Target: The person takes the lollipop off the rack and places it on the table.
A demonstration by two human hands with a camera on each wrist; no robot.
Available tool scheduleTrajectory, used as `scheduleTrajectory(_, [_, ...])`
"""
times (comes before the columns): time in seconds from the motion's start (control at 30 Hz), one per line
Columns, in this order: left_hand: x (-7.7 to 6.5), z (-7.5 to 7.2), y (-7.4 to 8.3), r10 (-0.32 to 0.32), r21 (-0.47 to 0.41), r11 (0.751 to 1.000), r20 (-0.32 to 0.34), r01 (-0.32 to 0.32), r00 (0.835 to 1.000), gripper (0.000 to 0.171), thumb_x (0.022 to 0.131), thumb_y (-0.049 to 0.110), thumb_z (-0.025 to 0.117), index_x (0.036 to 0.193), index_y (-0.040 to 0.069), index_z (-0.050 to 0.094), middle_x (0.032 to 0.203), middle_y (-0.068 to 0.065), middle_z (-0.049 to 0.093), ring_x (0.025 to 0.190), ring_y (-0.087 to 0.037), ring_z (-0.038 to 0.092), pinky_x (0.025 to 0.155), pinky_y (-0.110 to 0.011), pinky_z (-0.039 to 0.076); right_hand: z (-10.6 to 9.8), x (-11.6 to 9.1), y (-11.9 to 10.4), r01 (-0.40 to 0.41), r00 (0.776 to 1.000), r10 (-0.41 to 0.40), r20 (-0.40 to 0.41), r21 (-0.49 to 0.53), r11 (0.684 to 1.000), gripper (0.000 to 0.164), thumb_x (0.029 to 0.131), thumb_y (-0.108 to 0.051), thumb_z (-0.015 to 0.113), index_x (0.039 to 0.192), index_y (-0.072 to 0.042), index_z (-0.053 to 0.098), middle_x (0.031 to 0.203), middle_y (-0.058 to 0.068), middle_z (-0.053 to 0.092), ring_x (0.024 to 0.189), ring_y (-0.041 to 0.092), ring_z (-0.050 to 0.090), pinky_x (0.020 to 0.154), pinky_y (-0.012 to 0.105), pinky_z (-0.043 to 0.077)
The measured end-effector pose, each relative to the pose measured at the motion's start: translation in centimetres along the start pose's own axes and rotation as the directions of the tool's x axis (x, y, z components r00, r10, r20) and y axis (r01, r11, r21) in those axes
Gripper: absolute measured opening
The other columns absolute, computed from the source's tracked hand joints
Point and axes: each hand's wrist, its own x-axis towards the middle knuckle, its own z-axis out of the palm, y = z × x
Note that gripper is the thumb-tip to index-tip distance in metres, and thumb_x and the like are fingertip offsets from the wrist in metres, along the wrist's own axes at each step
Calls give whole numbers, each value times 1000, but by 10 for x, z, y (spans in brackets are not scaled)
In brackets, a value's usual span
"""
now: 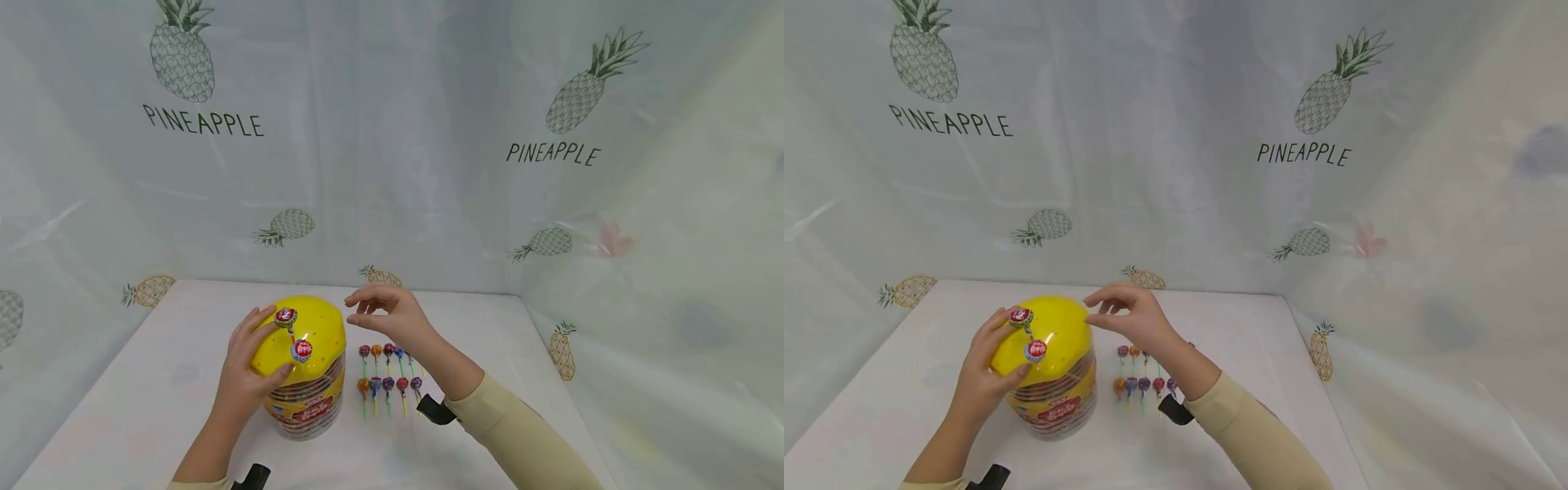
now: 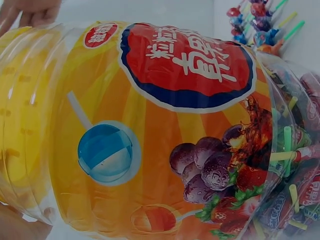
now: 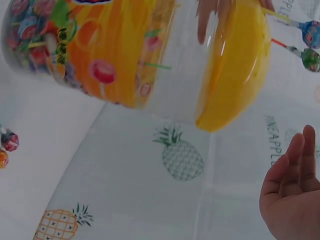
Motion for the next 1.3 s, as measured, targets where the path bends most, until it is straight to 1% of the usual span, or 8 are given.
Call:
scheduleTrajectory(0.13, [4, 3, -2, 3, 5, 1000, 9, -3, 1000, 58, 71, 13, 80, 125, 8, 59, 149, 2, 40, 144, -21, 19, 106, -38, 39, 13, 11, -3, -40, 999, 39, 28, 14, 999, 21, 86, -8, 74, 106, -1, 72, 105, 4, 67, 90, 21, 59, 82, 37, 54])
scheduleTrajectory(0.27, [9, 5, -4, 26, -19, 999, 18, -26, 999, 58, 72, 13, 80, 126, 7, 59, 149, -2, 41, 144, -28, 19, 97, -69, 36, 25, 23, -5, -52, 998, 51, 47, 21, 998, 21, 87, -10, 74, 106, -2, 73, 104, 2, 67, 90, 19, 59, 82, 35, 54])
scheduleTrajectory(0.8, [19, 7, -15, 71, -50, 996, 26, -70, 997, 56, 72, 9, 80, 125, 6, 60, 148, -3, 42, 143, -29, 19, 97, -69, 36, 45, 48, -14, -50, 991, 60, 121, -84, 995, 26, 86, -17, 76, 112, -13, 74, 101, -9, 69, 93, 10, 59, 82, 27, 53])
scheduleTrajectory(0.87, [19, 7, -15, 76, -53, 996, 29, -75, 997, 56, 72, 9, 79, 125, 8, 60, 148, -2, 42, 143, -28, 20, 99, -63, 37, 46, 49, -14, -48, 989, 60, 133, -91, 995, 25, 87, -16, 75, 111, -12, 74, 101, -8, 69, 92, 10, 59, 82, 26, 53])
scheduleTrajectory(1.0, [18, 7, -15, 81, -44, 996, 30, -79, 996, 58, 73, 9, 79, 127, 10, 60, 148, -1, 41, 143, -27, 20, 104, -27, 35, 47, 49, -15, -47, 990, 59, 128, -96, 994, 24, 87, -16, 75, 111, -13, 75, 100, -7, 69, 92, 10, 58, 82, 26, 53])
scheduleTrajectory(1.1, [18, 7, -15, 76, -40, 996, 29, -75, 997, 59, 73, 9, 79, 129, 10, 59, 149, -1, 41, 143, -28, 20, 106, -34, 37, 46, 47, -16, -25, 994, 33, 109, -70, 997, 24, 88, -15, 73, 112, -12, 74, 100, -7, 68, 91, 12, 59, 81, 28, 54])
scheduleTrajectory(1.23, [19, 6, -16, 68, -51, 996, 29, -66, 997, 59, 73, 10, 79, 129, 11, 60, 149, -2, 40, 143, -29, 19, 97, -69, 36, 41, 44, -18, -7, 998, 7, 68, 0, 1000, 24, 90, -12, 71, 113, -9, 73, 105, -3, 68, 90, 15, 61, 81, 31, 55])
scheduleTrajectory(1.3, [19, 6, -16, 65, -56, 996, 27, -64, 997, 59, 73, 11, 78, 129, 12, 60, 149, -2, 41, 143, -29, 20, 97, -70, 34, 38, 41, -18, -14, 999, 12, 53, 33, 999, 24, 89, -10, 71, 114, -7, 72, 108, 0, 68, 91, 17, 61, 82, 31, 55])
